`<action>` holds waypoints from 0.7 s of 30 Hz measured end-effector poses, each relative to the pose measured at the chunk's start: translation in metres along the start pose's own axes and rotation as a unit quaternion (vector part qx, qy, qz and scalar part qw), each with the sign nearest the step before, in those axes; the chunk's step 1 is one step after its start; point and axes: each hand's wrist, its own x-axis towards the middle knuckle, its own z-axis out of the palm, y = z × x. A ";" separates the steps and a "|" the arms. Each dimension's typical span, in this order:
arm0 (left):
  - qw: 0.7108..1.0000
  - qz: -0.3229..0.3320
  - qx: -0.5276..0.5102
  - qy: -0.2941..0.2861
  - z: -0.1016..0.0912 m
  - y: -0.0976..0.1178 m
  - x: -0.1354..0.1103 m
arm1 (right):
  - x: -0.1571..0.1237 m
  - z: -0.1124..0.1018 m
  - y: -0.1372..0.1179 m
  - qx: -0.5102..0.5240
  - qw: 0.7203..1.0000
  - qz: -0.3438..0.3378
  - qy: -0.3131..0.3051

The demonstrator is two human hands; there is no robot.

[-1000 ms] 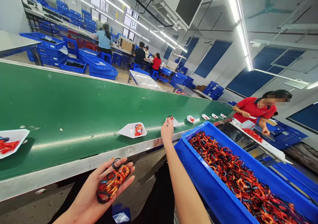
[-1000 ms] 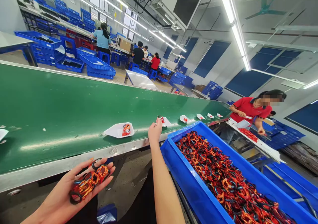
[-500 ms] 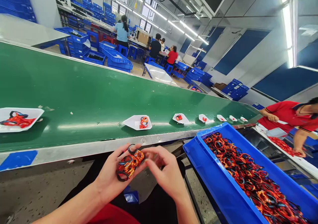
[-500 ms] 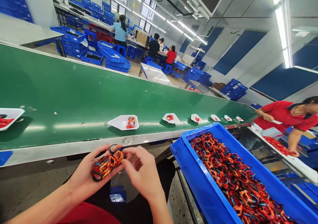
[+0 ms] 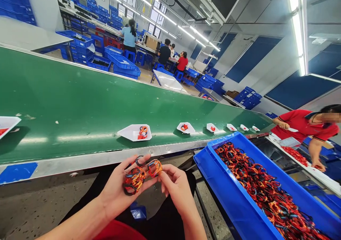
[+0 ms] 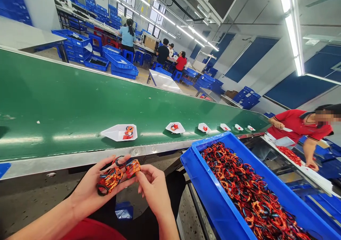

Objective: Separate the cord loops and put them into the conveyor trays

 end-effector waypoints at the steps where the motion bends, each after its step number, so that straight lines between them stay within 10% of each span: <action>1: 1.000 -0.003 -0.006 -0.002 0.000 0.000 0.001 | 0.000 -0.001 0.003 0.048 0.999 0.017 0.002; 21: 0.999 -0.034 -0.027 -0.017 -0.007 -0.001 0.005 | 0.001 0.001 0.029 0.436 0.887 0.153 0.030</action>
